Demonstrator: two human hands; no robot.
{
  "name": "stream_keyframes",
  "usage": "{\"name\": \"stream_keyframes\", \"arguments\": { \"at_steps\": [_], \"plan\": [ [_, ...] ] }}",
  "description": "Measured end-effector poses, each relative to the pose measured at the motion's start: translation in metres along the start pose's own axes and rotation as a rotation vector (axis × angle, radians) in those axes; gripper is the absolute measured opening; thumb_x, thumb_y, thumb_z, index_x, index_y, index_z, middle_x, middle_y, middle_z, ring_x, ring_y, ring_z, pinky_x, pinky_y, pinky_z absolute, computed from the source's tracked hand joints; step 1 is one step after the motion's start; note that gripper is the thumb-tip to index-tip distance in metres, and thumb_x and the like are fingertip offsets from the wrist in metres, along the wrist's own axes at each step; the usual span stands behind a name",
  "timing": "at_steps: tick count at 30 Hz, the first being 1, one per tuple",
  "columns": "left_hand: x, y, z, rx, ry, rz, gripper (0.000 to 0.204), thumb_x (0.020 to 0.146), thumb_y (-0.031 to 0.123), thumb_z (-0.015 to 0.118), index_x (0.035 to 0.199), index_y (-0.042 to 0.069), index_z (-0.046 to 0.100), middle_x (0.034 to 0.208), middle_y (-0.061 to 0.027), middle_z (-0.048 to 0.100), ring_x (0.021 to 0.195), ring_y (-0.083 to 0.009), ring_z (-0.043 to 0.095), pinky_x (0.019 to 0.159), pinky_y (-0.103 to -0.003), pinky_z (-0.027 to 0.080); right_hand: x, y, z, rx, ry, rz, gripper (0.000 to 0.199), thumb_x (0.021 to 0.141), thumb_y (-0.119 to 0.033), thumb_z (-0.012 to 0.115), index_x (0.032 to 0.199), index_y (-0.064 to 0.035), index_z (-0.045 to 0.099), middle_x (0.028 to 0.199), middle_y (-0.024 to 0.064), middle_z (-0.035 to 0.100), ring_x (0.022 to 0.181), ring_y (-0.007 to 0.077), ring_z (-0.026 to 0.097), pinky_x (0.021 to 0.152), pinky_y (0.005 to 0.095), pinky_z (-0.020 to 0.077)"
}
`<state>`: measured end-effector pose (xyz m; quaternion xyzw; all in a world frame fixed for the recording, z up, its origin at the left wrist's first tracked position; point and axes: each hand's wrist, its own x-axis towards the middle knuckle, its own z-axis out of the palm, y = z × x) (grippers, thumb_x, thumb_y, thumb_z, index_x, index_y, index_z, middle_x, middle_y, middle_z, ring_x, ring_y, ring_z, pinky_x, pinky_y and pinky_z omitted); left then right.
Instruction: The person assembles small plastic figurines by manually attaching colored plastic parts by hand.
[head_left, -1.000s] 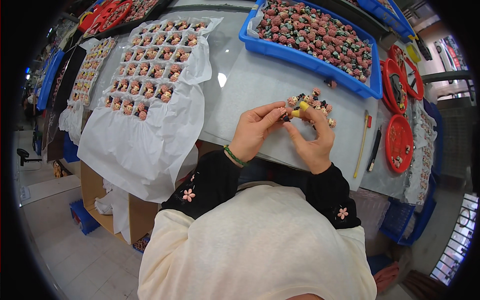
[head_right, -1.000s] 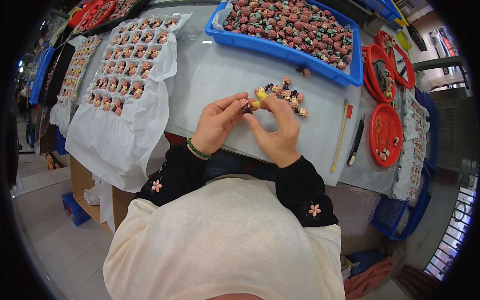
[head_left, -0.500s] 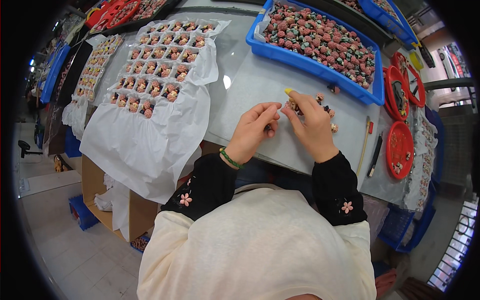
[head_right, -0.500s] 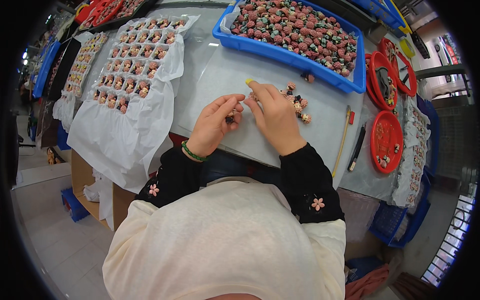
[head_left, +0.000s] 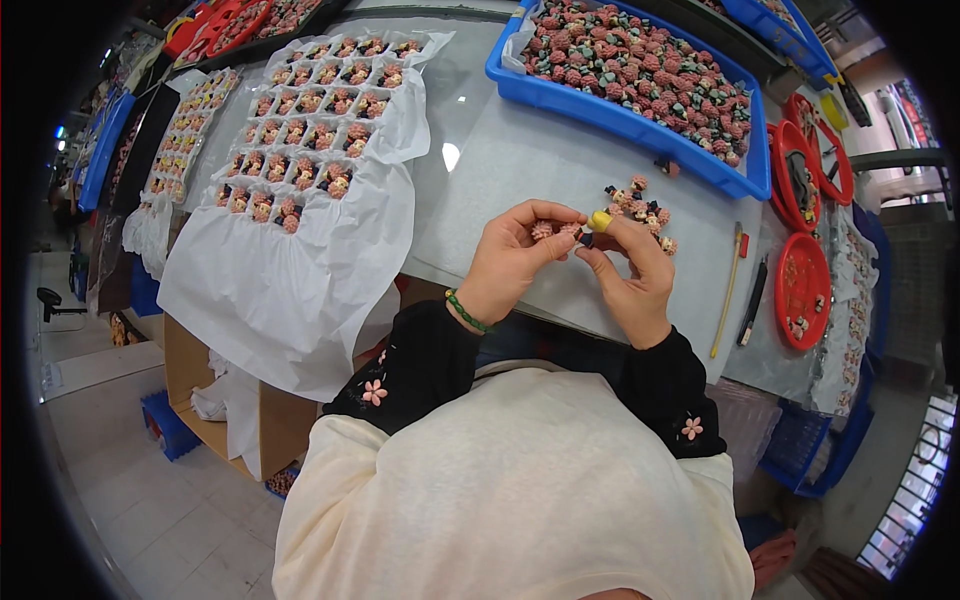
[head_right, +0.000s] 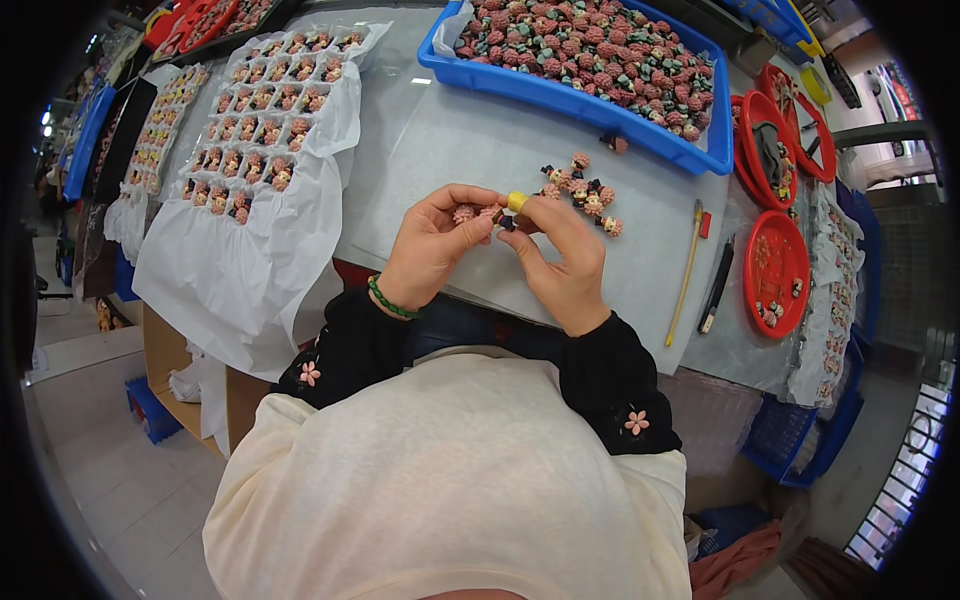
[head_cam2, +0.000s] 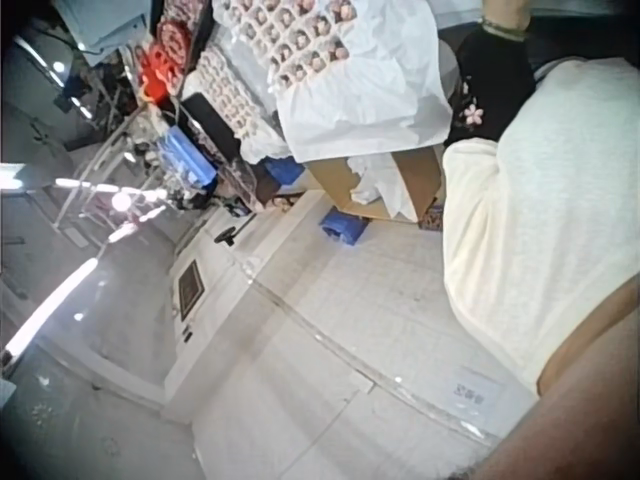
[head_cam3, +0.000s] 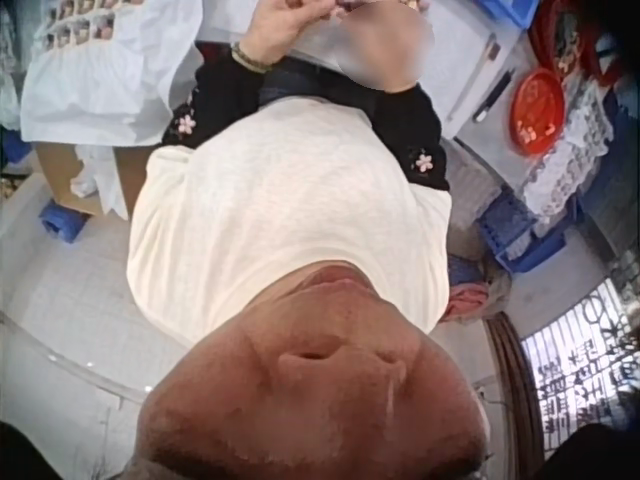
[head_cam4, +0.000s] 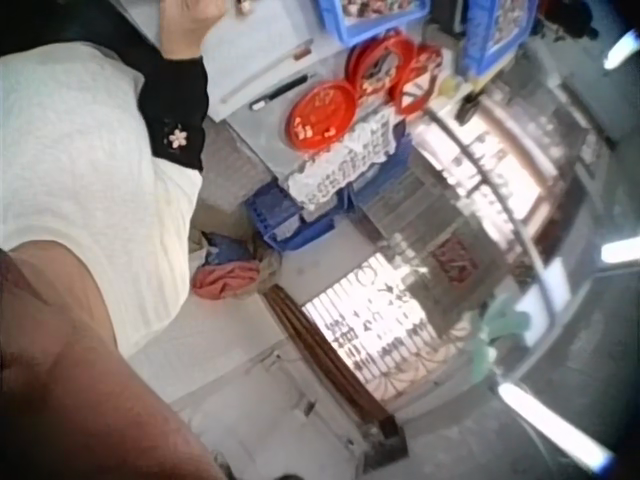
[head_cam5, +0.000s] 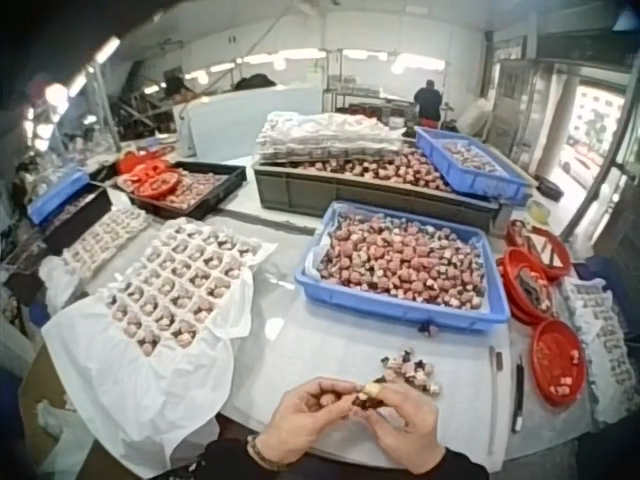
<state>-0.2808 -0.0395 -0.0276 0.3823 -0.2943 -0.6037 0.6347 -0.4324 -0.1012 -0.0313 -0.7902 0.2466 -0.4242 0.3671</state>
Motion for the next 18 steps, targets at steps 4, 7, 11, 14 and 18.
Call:
{"name": "stream_keyframes", "arguments": {
  "at_steps": [4,7,11,14,18],
  "plan": [
    [-0.001,0.001,0.003,0.042,0.014,0.035,0.023,0.082,0.002,0.057,0.104,-0.002,0.054,0.094,-0.0041,0.058,0.083,-0.0075,0.053,0.076,-0.02,0.044,-0.003,0.001,0.003,0.022,0.056,-0.014,0.033,0.071,0.006,0.066,0.102,0.0034,0.055,0.096,0.0112,0.057,0.081,0.0161,0.059,0.072,0.0257,0.0498],
    [-0.002,0.003,0.004,0.104,-0.005,0.034,0.026,0.083,0.001,0.054,0.108,-0.002,0.05,0.098,-0.0057,0.057,0.086,-0.0089,0.054,0.078,-0.021,0.044,-0.004,0.001,0.004,0.052,0.064,-0.032,0.029,0.072,0.006,0.065,0.1,0.0032,0.056,0.096,0.011,0.057,0.083,0.0156,0.058,0.072,0.0255,0.0495],
    [-0.002,0.007,0.008,-0.24,0.085,-0.176,0.031,0.086,0.003,0.048,0.116,-0.002,0.042,0.105,-0.0091,0.054,0.095,-0.014,0.055,0.081,-0.025,0.044,-0.006,0.006,-0.001,0.214,0.108,0.085,0.021,0.076,0.002,0.063,0.096,0.0023,0.057,0.094,0.0085,0.056,0.083,0.0134,0.056,0.072,0.0232,0.0479],
    [-0.001,0.002,0.002,-0.082,0.055,-0.136,0.031,0.088,0.006,0.046,0.117,-0.003,0.04,0.111,-0.0103,0.051,0.101,-0.0158,0.052,0.084,-0.027,0.044,-0.004,0.009,-0.005,0.374,0.027,0.187,0.016,0.078,-0.001,0.062,0.093,0.0019,0.058,0.093,0.0065,0.056,0.08,0.0111,0.054,0.068,0.0203,0.0455],
    [-0.002,-0.001,0.004,0.24,-0.035,-0.063,0.034,0.09,0.01,0.045,0.121,-0.003,0.041,0.115,-0.0093,0.046,0.102,-0.0129,0.049,0.085,-0.026,0.042,-0.002,0.007,-0.003,0.46,-0.003,0.225,0.015,0.078,-0.003,0.063,0.092,0.0022,0.058,0.093,0.0058,0.055,0.076,0.0091,0.053,0.062,0.0184,0.0433]
  ]
}}
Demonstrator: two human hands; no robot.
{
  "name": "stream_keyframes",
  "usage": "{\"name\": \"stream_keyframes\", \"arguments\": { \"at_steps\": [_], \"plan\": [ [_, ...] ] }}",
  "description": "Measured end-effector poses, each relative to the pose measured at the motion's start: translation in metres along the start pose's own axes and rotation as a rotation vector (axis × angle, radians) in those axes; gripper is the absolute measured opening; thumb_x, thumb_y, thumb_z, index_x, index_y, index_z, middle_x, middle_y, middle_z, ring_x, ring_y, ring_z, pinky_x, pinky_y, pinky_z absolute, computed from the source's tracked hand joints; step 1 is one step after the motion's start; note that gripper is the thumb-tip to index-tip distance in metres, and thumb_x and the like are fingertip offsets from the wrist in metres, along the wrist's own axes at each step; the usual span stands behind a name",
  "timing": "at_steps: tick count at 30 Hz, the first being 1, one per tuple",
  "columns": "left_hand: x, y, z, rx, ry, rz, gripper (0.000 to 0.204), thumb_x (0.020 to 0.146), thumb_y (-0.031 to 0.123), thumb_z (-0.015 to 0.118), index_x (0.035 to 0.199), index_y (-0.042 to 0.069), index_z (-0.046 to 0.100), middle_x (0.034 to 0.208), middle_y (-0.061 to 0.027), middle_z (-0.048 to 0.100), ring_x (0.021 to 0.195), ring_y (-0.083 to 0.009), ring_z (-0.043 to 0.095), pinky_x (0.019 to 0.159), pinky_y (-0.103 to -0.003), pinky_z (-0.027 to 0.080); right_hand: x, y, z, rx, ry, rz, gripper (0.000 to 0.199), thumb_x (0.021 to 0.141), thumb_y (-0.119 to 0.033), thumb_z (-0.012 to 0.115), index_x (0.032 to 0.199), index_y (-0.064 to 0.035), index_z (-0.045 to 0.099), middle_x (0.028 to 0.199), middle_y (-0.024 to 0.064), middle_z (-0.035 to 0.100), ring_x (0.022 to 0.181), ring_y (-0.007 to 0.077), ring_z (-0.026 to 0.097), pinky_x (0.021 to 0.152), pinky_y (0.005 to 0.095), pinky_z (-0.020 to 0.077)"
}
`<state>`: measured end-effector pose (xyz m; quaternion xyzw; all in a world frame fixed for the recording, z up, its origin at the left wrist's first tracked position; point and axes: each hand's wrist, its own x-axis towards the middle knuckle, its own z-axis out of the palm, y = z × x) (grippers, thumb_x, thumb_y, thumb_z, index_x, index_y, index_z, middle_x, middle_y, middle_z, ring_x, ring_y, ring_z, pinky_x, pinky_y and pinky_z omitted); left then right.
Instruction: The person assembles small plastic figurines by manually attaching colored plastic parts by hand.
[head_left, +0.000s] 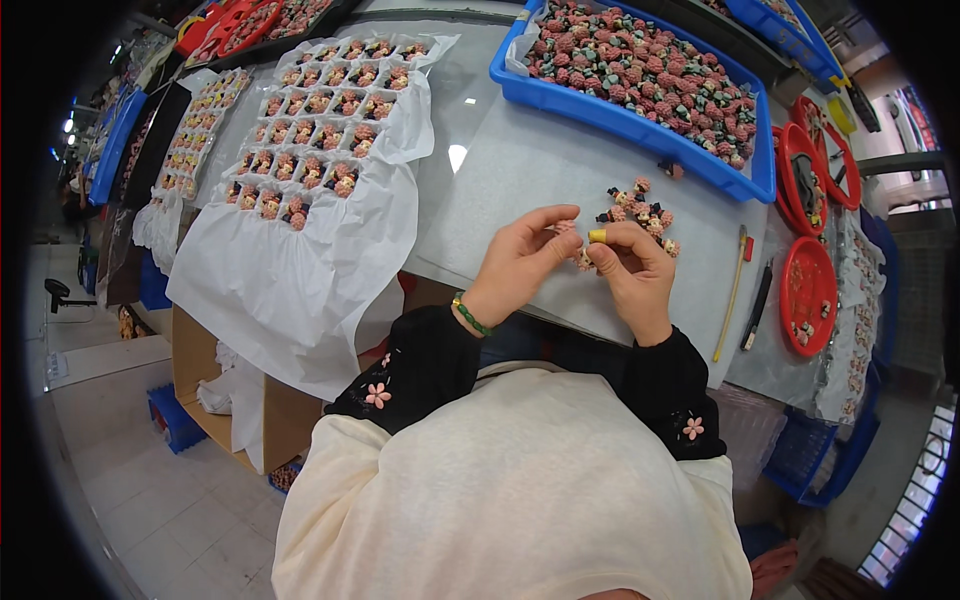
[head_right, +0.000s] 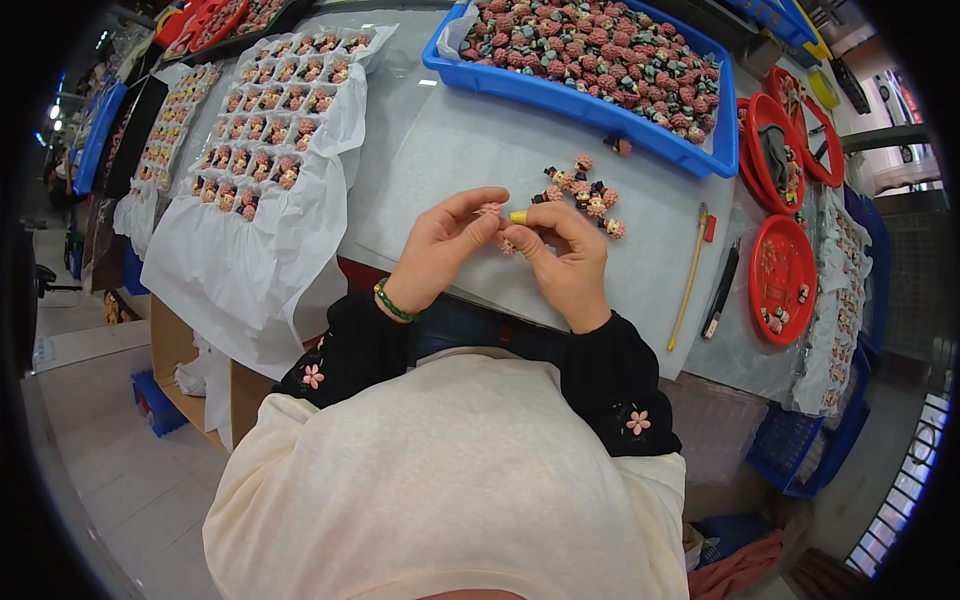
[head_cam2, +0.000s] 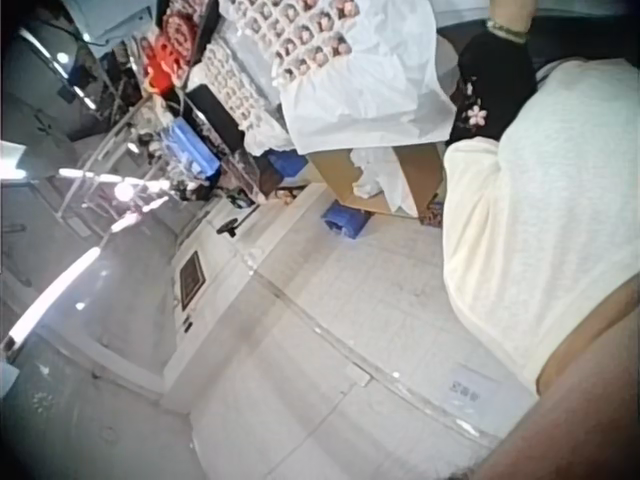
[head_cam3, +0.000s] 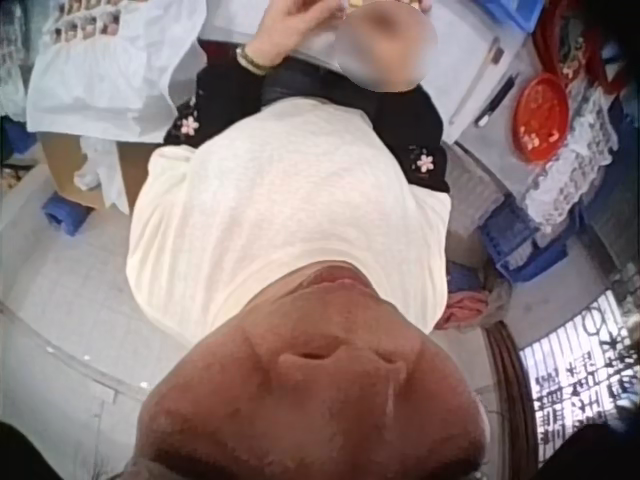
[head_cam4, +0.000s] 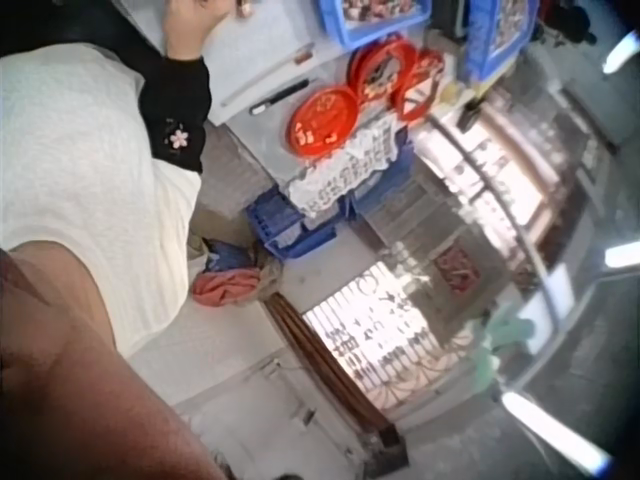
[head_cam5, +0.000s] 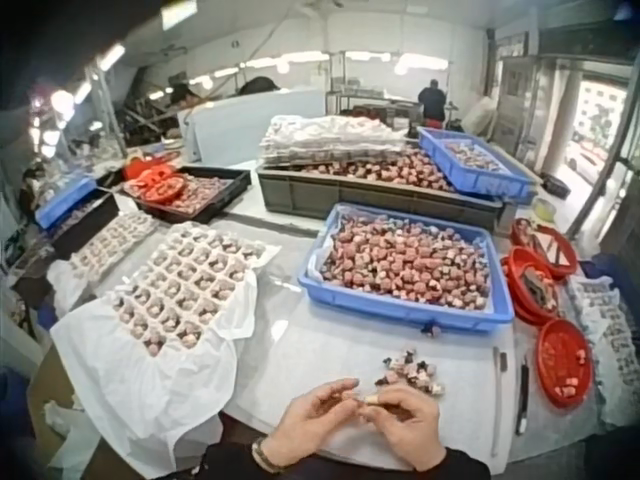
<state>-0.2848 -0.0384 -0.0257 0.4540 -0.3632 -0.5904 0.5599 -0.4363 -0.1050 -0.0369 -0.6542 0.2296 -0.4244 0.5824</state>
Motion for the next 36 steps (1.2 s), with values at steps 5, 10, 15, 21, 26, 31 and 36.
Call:
{"name": "stream_keyframes", "arguments": {
  "at_steps": [5,10,15,21,26,31,36],
  "plan": [
    [-0.005,-0.011,0.007,0.028,-0.012,0.154,0.041,0.089,0.008,0.048,0.127,-0.001,0.037,0.111,-0.006,0.044,0.095,-0.0117,0.05,0.083,-0.024,0.042,0.0,-0.002,0.006,0.033,0.056,0.144,0.013,0.08,-0.006,0.062,0.091,0.001,0.059,0.085,0.0043,0.058,0.066,0.007,0.054,0.055,0.0185,0.0439],
    [-0.021,-0.019,0.012,0.012,0.015,0.114,0.04,0.083,0.003,0.055,0.122,-0.002,0.044,0.11,-0.0078,0.045,0.094,-0.0129,0.051,0.084,-0.024,0.042,-0.011,-0.001,0.003,0.054,0.051,0.281,0.015,0.084,-0.009,0.057,0.094,0.0027,0.055,0.078,0.0047,0.057,0.061,0.0078,0.054,0.053,0.0192,0.0438],
    [-0.07,0.03,0.011,0.144,-0.023,0.018,0.035,0.082,0.0,0.052,0.116,-0.003,0.049,0.108,-0.0081,0.049,0.094,-0.0108,0.05,0.078,-0.022,0.043,-0.014,-0.006,0.003,0.012,0.067,0.249,0.025,0.087,-0.02,0.054,0.097,0.0025,0.054,0.078,0.0062,0.057,0.062,0.0088,0.054,0.054,0.0206,0.0444],
    [-0.129,0.136,-0.024,0.207,0.09,0.192,0.047,0.074,-0.009,0.06,0.118,-0.003,0.048,0.104,-0.0073,0.055,0.096,-0.0127,0.05,0.082,-0.025,0.043,-0.009,-0.003,0.008,0.01,0.044,0.242,0.025,0.086,-0.021,0.055,0.096,0.0019,0.055,0.079,0.0068,0.058,0.061,0.0087,0.053,0.054,0.0202,0.0434],
    [-0.105,0.115,-0.103,1.215,0.715,0.248,0.042,0.073,-0.001,0.062,0.113,0.0,0.052,0.091,-0.0101,0.058,0.081,-0.0134,0.053,0.067,-0.025,0.044,-0.007,-0.008,0.009,-0.022,0.011,0.206,0.023,0.088,-0.02,0.053,0.095,0.0009,0.055,0.077,0.0057,0.057,0.061,0.0088,0.052,0.054,0.0204,0.0423],
    [-0.093,0.086,-0.121,1.476,0.666,0.368,0.035,0.07,-0.001,0.06,0.103,0.0,0.051,0.085,-0.0146,0.056,0.081,-0.0318,0.051,0.073,-0.038,0.041,-0.01,-0.01,0.006,-0.049,-0.002,0.218,0.021,0.088,-0.02,0.053,0.094,0.0002,0.055,0.075,0.0057,0.058,0.06,0.0086,0.052,0.053,0.02,0.0421],
    [-0.093,0.075,-0.114,1.619,0.658,0.275,0.041,0.079,0.009,0.056,0.115,-0.003,0.045,0.115,-0.0199,0.049,0.111,-0.0384,0.041,0.09,-0.043,0.033,-0.012,-0.01,0.007,-0.034,0.047,0.245,0.02,0.084,-0.017,0.059,0.088,0.0025,0.058,0.07,0.0043,0.059,0.06,0.0076,0.053,0.054,0.0207,0.0429]
  ]
}}
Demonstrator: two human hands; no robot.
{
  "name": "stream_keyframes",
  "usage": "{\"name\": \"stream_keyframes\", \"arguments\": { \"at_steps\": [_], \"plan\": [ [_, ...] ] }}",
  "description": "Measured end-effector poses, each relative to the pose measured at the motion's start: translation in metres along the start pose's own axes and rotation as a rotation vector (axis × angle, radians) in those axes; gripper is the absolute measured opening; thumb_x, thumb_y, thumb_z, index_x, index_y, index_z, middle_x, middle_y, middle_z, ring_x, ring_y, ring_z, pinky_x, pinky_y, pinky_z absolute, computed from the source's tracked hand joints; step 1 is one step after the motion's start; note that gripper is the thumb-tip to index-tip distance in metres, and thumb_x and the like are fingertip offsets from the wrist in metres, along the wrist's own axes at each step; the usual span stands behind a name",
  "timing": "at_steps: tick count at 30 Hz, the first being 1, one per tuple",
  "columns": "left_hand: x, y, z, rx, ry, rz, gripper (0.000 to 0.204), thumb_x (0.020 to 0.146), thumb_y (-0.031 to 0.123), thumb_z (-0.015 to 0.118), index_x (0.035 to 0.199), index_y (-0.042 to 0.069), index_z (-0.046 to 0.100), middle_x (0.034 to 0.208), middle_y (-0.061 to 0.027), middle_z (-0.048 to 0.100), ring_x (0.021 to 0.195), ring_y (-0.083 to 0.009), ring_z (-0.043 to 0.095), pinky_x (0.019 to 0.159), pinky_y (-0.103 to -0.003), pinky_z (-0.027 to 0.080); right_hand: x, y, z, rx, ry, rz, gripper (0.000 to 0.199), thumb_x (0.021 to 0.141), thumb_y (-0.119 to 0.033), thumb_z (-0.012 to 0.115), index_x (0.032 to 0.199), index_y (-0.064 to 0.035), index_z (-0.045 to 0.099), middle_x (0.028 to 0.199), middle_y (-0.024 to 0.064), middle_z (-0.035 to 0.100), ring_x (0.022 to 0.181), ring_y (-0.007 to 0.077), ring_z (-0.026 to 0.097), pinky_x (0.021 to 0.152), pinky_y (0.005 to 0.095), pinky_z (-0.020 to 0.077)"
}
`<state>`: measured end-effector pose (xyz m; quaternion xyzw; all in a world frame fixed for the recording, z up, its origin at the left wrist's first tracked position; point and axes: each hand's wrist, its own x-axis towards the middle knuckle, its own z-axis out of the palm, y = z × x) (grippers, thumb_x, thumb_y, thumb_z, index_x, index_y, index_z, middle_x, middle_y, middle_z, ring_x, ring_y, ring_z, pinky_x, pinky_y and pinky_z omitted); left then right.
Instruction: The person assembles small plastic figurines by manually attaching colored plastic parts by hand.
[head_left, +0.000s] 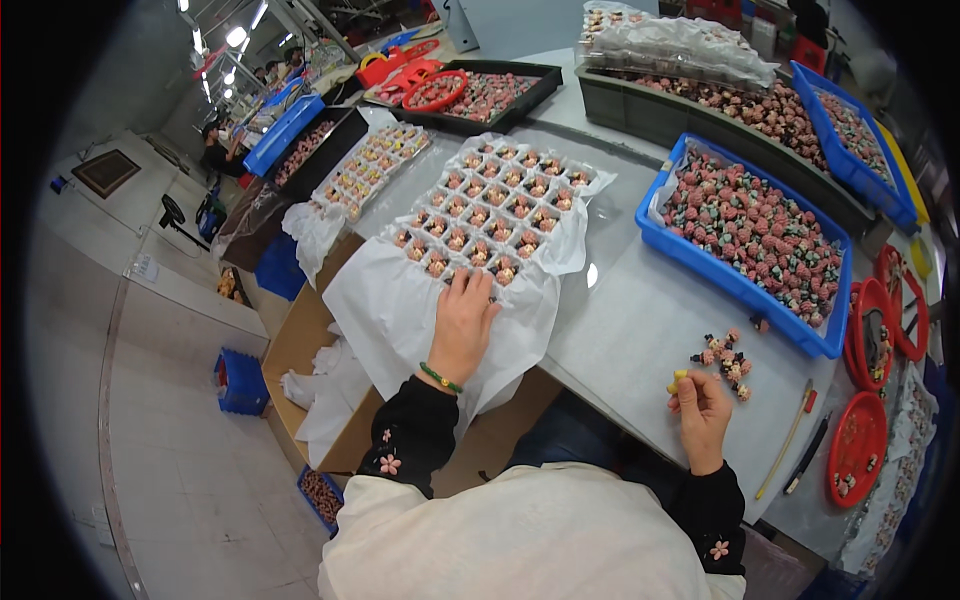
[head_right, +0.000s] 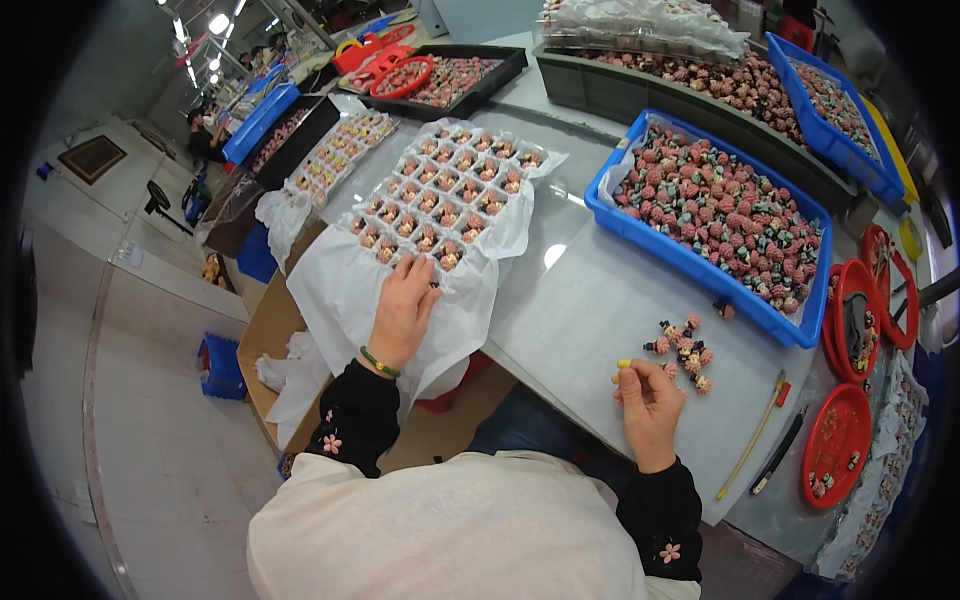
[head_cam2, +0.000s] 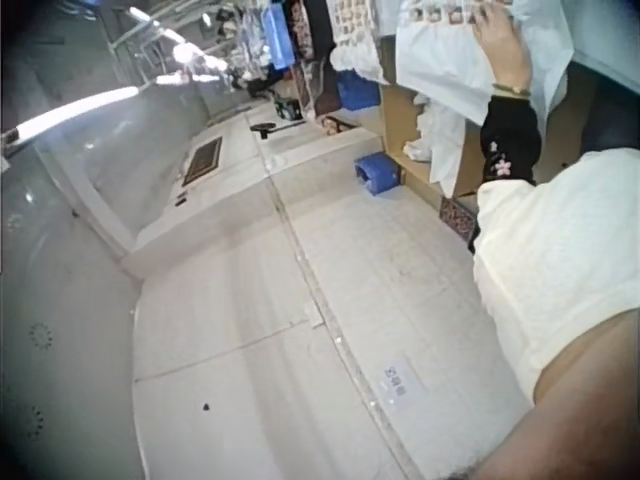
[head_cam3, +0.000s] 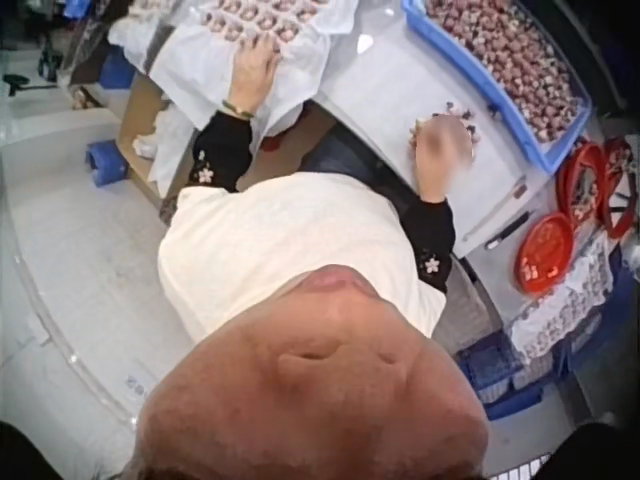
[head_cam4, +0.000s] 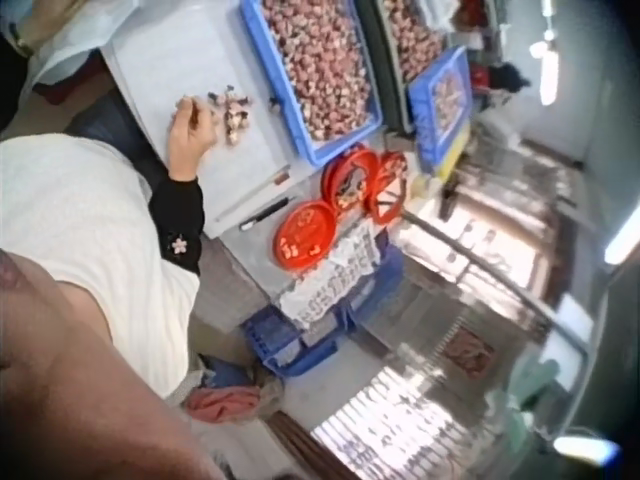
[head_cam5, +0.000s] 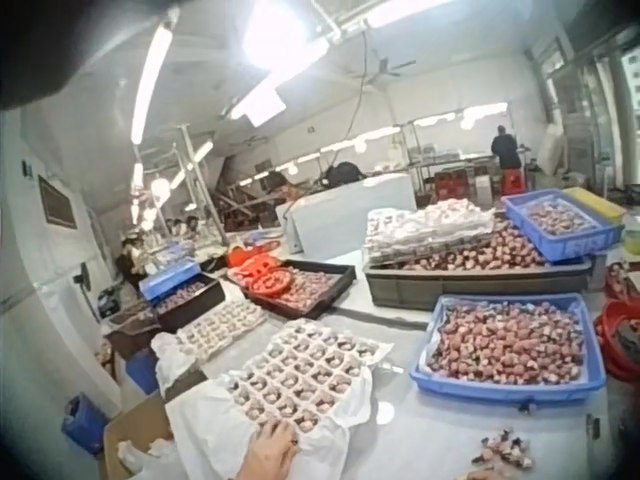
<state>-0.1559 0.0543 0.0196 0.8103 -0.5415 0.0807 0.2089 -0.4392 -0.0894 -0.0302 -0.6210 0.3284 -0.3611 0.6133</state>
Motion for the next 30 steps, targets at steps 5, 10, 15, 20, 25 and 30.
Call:
{"name": "stream_keyframes", "arguments": {
  "at_steps": [5,10,15,20,25,30],
  "plan": [
    [-0.018,0.006,0.008,0.17,-0.144,-0.056,0.063,0.087,0.034,0.045,0.132,-0.004,0.023,0.137,-0.023,0.021,0.129,-0.0386,0.017,0.1,-0.056,0.012,0.004,-0.008,-0.007,-0.297,0.093,-0.214,0.017,0.077,-0.009,0.064,0.089,0.0019,0.057,0.074,0.0071,0.057,0.063,0.0141,0.053,0.057,0.0246,0.0427],
    [-0.017,0.018,-0.001,0.163,-0.064,-0.054,0.059,0.087,0.031,0.047,0.131,-0.004,0.027,0.138,-0.0222,0.022,0.128,-0.039,0.018,0.1,-0.054,0.013,-0.003,-0.032,-0.023,-0.87,0.236,-0.395,0.03,0.064,0.0,0.066,0.093,-0.0002,0.057,0.098,0.0132,0.051,0.094,0.0284,0.046,0.073,0.0345,0.0429],
    [0.004,0.075,-0.012,-0.154,0.136,0.162,0.041,0.084,0.014,0.052,0.122,-0.001,0.044,0.131,-0.0197,0.037,0.126,-0.0351,0.027,0.103,-0.045,0.016,-0.012,-0.016,-0.041,-0.913,0.177,-0.315,0.028,0.066,0.001,0.065,0.093,-0.0001,0.057,0.094,0.0133,0.052,0.088,0.029,0.048,0.073,0.0358,0.0418],
    [0.003,0.126,0.017,-0.524,-0.044,0.375,0.032,0.076,0.002,0.059,0.107,0.006,0.056,0.123,-0.0126,0.048,0.122,-0.0338,0.035,0.101,-0.045,0.022,-0.003,-0.02,-0.041,-0.944,0.158,-0.409,0.028,0.067,0.002,0.062,0.094,-0.0007,0.057,0.095,0.0134,0.052,0.087,0.0306,0.048,0.074,0.035,0.0416],
    [0.01,0.145,0.049,-0.716,-0.142,0.469,0.026,0.074,0.0,0.059,0.1,0.005,0.059,0.11,-0.0127,0.056,0.113,-0.0334,0.045,0.093,-0.04,0.035,-0.004,-0.01,-0.049,-0.845,0.213,-0.384,0.033,0.067,0.003,0.062,0.1,-0.0004,0.056,0.102,0.0137,0.052,0.084,0.028,0.053,0.073,0.0312,0.0449],
    [0.006,0.157,0.078,-1.194,-0.418,0.102,0.022,0.083,0.007,0.054,0.104,0.001,0.058,0.103,-0.011,0.059,0.097,-0.0209,0.055,0.081,-0.028,0.044,-0.01,-0.015,-0.038,-0.502,0.257,-0.324,0.025,0.077,0.001,0.059,0.102,0.0012,0.055,0.103,0.0102,0.055,0.086,0.0185,0.055,0.073,0.0275,0.046]
  ]
}}
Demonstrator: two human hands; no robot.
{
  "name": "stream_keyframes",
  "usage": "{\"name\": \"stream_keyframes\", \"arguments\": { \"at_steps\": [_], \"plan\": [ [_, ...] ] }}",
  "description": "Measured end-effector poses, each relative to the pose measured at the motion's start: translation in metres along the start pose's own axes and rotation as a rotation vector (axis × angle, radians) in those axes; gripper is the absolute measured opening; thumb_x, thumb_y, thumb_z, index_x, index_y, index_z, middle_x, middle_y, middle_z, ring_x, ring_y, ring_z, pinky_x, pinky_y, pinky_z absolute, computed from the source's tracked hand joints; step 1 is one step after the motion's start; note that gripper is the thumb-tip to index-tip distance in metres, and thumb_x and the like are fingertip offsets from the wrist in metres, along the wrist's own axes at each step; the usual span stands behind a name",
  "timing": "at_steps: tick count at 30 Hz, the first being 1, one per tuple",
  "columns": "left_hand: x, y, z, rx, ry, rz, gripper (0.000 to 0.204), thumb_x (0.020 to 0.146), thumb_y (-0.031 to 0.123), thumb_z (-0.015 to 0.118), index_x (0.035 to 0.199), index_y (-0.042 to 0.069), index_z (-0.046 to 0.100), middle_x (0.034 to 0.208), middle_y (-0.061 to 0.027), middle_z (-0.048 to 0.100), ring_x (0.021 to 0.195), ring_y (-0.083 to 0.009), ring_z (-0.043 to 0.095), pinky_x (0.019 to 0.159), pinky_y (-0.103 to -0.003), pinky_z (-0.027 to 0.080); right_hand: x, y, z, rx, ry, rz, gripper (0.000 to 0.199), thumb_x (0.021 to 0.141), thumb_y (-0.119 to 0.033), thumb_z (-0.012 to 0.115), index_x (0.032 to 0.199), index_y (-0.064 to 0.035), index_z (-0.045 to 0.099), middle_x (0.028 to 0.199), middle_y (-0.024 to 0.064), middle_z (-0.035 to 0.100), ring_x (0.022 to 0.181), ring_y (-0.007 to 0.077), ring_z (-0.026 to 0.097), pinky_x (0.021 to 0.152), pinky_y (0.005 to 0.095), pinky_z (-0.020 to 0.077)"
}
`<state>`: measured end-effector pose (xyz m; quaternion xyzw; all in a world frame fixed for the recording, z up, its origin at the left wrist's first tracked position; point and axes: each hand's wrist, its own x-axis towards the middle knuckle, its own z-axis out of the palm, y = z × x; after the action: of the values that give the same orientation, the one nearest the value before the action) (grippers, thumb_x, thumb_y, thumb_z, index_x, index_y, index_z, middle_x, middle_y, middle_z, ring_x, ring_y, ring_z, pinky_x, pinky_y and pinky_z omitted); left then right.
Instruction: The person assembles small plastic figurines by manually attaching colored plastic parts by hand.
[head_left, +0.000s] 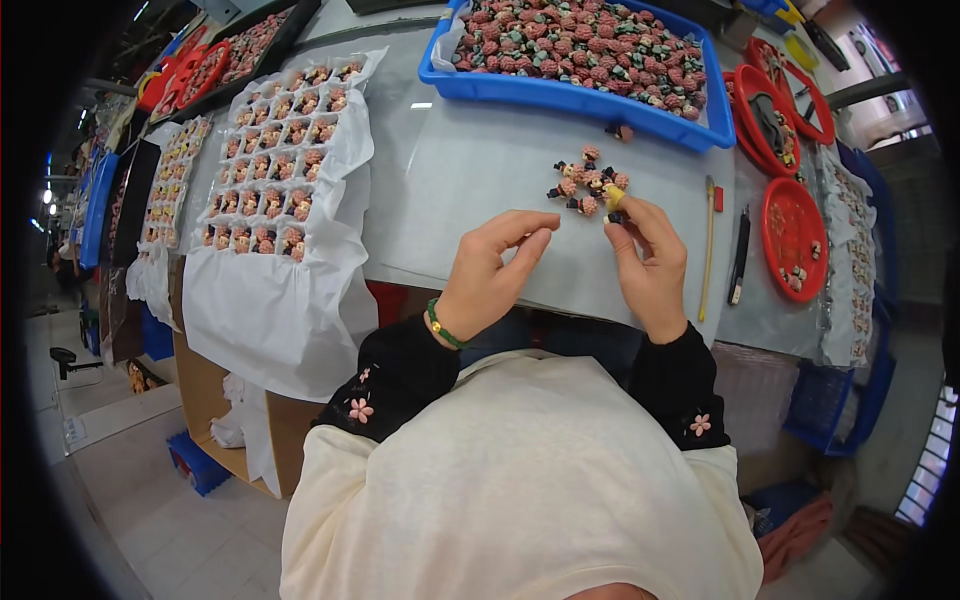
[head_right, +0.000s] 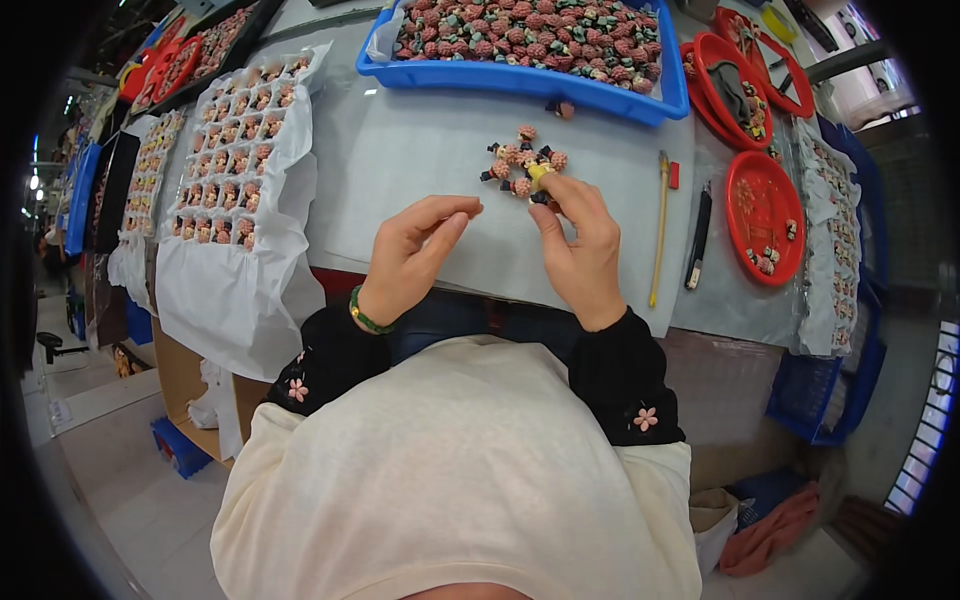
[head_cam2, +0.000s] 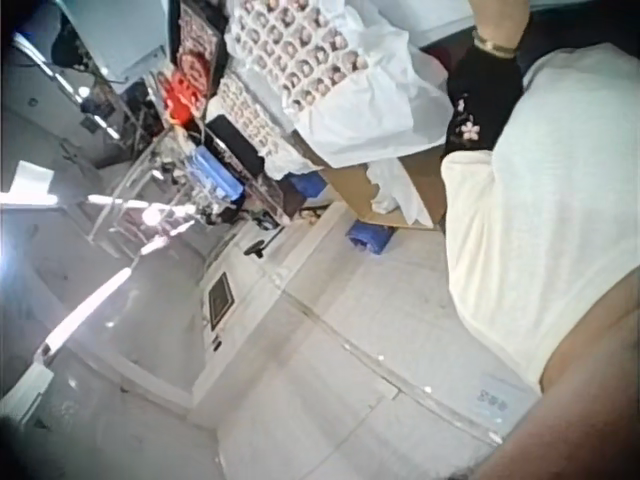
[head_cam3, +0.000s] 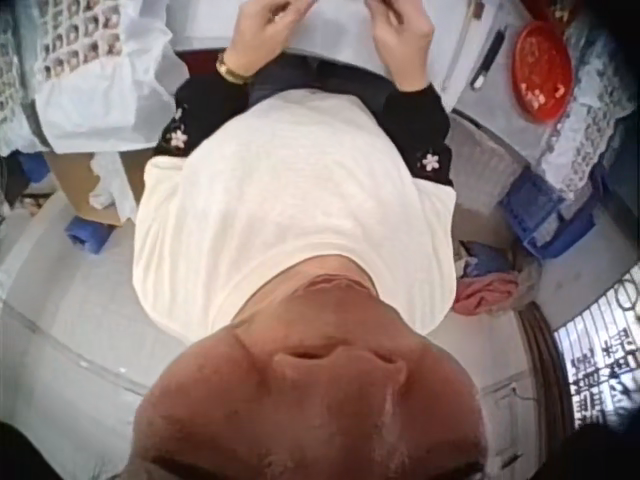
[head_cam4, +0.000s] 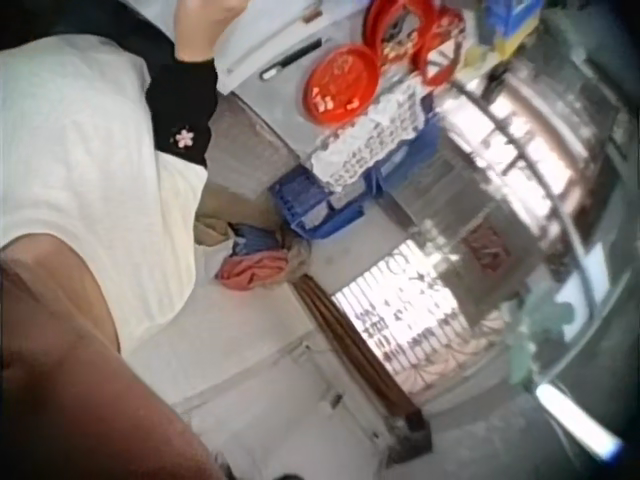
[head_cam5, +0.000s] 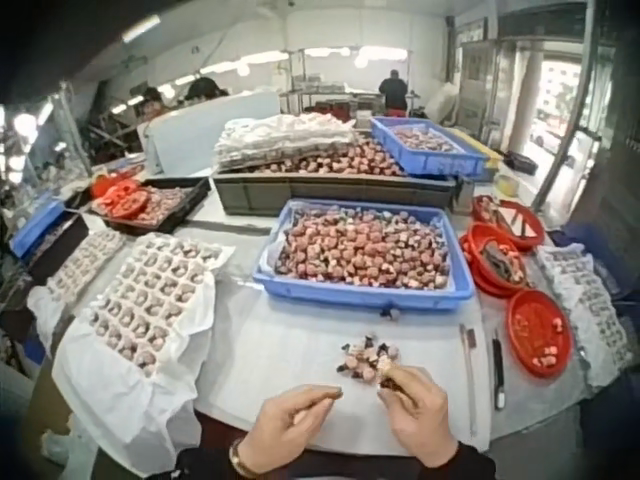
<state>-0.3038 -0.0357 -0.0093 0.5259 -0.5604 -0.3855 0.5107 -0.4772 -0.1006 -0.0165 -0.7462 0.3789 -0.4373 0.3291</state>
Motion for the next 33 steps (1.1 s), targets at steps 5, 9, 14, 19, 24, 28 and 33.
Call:
{"name": "stream_keyframes", "arguments": {
  "at_steps": [5,9,14,19,24,28,33],
  "plan": [
    [-0.001,-0.005,0.015,-0.52,-0.059,-0.303,0.029,0.09,0.018,0.047,0.11,-0.003,0.055,0.099,-0.0077,0.059,0.087,-0.0118,0.055,0.075,-0.025,0.046,-0.014,-0.018,0.024,0.682,0.057,0.293,0.022,0.083,-0.001,0.056,0.104,0.0026,0.053,0.098,0.0063,0.057,0.092,0.0121,0.053,0.079,0.0252,0.0435],
    [-0.003,-0.003,0.018,-0.744,0.007,-0.446,0.03,0.088,0.02,0.052,0.107,-0.003,0.057,0.092,-0.0073,0.06,0.079,-0.0109,0.056,0.071,-0.023,0.046,-0.023,-0.018,0.045,0.736,0.164,0.288,0.027,0.082,-0.001,0.057,0.108,0.0022,0.05,0.099,0.0073,0.057,0.092,0.0122,0.053,0.082,0.0245,0.0417],
    [0.002,-0.003,0.005,-0.636,0.157,-0.422,0.025,0.085,0.014,0.057,0.102,-0.003,0.06,0.086,-0.0064,0.061,0.072,-0.0092,0.055,0.067,-0.021,0.047,-0.022,-0.012,0.048,0.635,0.115,0.18,0.029,0.082,0.0,0.058,0.11,0.0026,0.049,0.1,0.0089,0.056,0.091,0.0136,0.053,0.08,0.0248,0.043],
    [-0.004,-0.015,0.0,-0.65,0.036,-0.308,0.03,0.085,0.005,0.053,0.113,-0.006,0.051,0.106,-0.0122,0.057,0.095,-0.0153,0.055,0.085,-0.027,0.045,-0.024,-0.008,0.051,0.652,0.139,0.164,0.04,0.078,0.007,0.058,0.116,0.0035,0.044,0.106,0.0109,0.052,0.093,0.0154,0.054,0.082,0.0264,0.0454],
    [-0.004,-0.017,0.004,-0.87,0.032,-0.354,0.032,0.085,0.003,0.051,0.115,-0.006,0.048,0.113,-0.0147,0.053,0.104,-0.0172,0.052,0.091,-0.029,0.041,-0.026,-0.005,0.052,0.556,0.149,0.082,0.043,0.077,0.009,0.058,0.117,0.0043,0.042,0.106,0.0111,0.052,0.094,0.0161,0.054,0.083,0.0269,0.0458],
    [0.0,-0.009,0.005,-0.974,0.039,-0.471,0.032,0.085,0.004,0.051,0.116,-0.006,0.047,0.112,-0.0151,0.053,0.104,-0.0188,0.052,0.09,-0.029,0.043,-0.029,0.002,0.052,0.478,0.15,0.059,0.04,0.076,0.008,0.06,0.113,0.0039,0.046,0.106,0.0107,0.053,0.093,0.0166,0.054,0.082,0.0271,0.0464],
    [-0.001,-0.016,0.002,-0.848,0.066,-0.453,0.03,0.086,0.008,0.051,0.113,-0.005,0.049,0.105,-0.012,0.056,0.098,-0.0192,0.055,0.083,-0.03,0.048,-0.018,0.004,0.03,0.075,-0.012,-0.18,0.036,0.07,0.002,0.067,0.103,0.0015,0.053,0.099,0.0114,0.056,0.086,0.0183,0.056,0.074,0.0281,0.0467]
  ]
}}
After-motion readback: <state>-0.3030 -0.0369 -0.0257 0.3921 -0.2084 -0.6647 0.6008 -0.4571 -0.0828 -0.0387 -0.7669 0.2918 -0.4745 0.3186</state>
